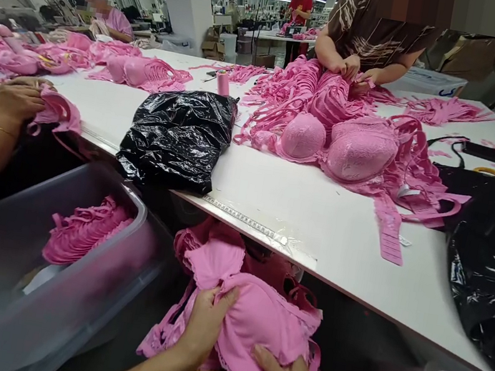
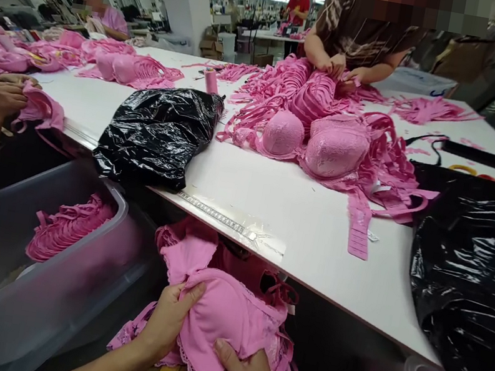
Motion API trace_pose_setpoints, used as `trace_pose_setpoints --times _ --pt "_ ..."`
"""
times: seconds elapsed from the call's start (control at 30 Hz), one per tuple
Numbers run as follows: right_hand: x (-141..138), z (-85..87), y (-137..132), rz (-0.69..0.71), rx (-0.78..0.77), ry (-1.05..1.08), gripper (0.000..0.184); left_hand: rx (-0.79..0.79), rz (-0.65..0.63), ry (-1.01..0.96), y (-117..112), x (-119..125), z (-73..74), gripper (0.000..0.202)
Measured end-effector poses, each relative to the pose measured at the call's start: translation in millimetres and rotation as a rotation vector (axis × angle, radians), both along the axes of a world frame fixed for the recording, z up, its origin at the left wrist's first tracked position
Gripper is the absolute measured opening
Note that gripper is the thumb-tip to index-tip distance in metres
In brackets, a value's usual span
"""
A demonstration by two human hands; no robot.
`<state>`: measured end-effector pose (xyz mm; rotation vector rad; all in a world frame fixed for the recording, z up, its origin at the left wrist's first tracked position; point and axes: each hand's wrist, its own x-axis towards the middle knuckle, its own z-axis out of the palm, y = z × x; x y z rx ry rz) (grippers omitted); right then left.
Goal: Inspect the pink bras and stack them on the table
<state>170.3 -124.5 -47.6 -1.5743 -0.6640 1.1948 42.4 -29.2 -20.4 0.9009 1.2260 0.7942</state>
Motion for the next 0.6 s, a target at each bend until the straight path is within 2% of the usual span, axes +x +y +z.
trace_pose_setpoints --times 0.2,0.37,0.47,0.6 --pt "-7 -3.8 2 -0.23 0.013 0.089 0.073 -0.155 -0.147 -0.176 -9 -1 -0.4 0.036" --pt "-20 -5.1 3 -0.306 0.01 0.108 0.076 -0.186 -0.227 -0.2 -16 -4 0.1 0.031" --pt "-22 -6.3 6 -0.345 -0.017 0.052 0.082 -0.146 -0.269 -0.126 -21 -6 -0.5 0.028" --pt "-25 -6.8 8 -0.369 -0.012 0.033 0.078 -0.115 -0.313 -0.04 -18 -11 2.6 0.032"
